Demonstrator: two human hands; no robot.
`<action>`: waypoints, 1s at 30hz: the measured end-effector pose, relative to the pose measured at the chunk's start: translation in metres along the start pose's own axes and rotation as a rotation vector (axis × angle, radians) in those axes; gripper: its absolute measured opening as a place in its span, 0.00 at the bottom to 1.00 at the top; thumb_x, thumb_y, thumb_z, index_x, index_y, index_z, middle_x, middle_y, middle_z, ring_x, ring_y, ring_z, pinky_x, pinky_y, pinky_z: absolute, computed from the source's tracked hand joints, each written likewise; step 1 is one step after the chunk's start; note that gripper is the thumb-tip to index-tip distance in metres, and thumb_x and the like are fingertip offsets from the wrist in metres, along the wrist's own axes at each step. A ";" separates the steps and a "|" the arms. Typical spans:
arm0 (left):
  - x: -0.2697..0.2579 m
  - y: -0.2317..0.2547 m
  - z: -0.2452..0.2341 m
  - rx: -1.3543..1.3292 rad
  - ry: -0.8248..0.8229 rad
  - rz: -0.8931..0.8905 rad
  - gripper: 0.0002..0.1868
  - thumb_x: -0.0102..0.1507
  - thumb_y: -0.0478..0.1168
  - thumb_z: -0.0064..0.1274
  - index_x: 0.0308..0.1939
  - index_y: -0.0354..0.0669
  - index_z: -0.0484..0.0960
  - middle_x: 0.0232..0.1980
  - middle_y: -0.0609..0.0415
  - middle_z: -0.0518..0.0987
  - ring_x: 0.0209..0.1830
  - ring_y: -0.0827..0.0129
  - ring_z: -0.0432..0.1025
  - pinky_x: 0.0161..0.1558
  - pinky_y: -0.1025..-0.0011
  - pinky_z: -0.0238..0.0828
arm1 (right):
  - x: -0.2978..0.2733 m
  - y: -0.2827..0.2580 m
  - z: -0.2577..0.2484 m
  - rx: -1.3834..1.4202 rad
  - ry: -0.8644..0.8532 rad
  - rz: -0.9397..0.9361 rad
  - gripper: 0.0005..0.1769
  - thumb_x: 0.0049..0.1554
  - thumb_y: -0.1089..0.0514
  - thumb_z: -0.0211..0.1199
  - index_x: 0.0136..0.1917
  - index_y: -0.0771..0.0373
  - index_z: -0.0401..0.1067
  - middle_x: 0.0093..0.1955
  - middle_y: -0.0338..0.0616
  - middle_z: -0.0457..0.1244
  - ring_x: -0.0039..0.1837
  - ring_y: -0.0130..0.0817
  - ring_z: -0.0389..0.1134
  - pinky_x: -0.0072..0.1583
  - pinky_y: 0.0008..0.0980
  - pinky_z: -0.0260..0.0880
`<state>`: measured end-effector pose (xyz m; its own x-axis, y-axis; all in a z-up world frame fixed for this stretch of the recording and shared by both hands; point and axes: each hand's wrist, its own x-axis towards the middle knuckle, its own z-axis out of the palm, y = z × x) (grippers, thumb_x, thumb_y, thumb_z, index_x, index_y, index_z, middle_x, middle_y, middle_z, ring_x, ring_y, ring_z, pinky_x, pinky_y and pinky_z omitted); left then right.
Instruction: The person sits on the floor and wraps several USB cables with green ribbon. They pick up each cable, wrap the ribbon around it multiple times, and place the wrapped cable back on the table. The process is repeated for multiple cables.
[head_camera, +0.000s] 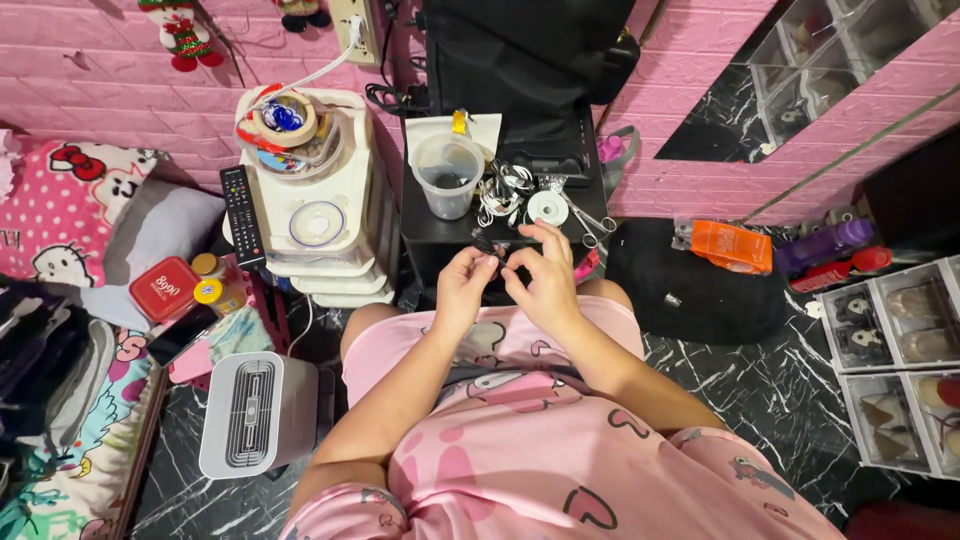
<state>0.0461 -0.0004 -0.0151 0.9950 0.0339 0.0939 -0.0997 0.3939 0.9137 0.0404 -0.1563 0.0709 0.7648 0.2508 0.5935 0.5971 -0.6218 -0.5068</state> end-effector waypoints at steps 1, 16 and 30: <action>-0.004 0.000 0.000 -0.011 -0.014 -0.002 0.10 0.68 0.35 0.54 0.52 0.34 0.81 0.48 0.58 0.82 0.44 0.80 0.74 0.47 0.79 0.73 | -0.006 0.000 -0.002 0.027 -0.018 -0.008 0.09 0.48 0.62 0.72 0.40 0.60 0.73 0.68 0.53 0.61 0.75 0.58 0.56 0.72 0.50 0.57; -0.037 0.018 0.003 0.409 -0.104 0.089 0.10 0.65 0.34 0.60 0.49 0.33 0.84 0.40 0.54 0.86 0.39 0.77 0.78 0.43 0.77 0.75 | -0.048 0.033 0.001 0.889 -0.141 0.606 0.06 0.53 0.62 0.69 0.46 0.61 0.77 0.72 0.44 0.57 0.62 0.38 0.62 0.64 0.38 0.62; -0.028 0.006 -0.004 -0.298 -0.145 -0.559 0.11 0.70 0.41 0.50 0.48 0.37 0.82 0.37 0.56 0.82 0.32 0.75 0.76 0.42 0.71 0.78 | -0.036 0.020 -0.018 0.389 -0.096 0.153 0.12 0.53 0.63 0.70 0.51 0.60 0.75 0.74 0.49 0.56 0.73 0.44 0.57 0.74 0.42 0.55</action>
<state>0.0175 0.0046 -0.0133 0.8834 -0.3662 -0.2922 0.4594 0.5546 0.6938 0.0207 -0.1913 0.0512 0.8595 0.2569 0.4419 0.5081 -0.3354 -0.7933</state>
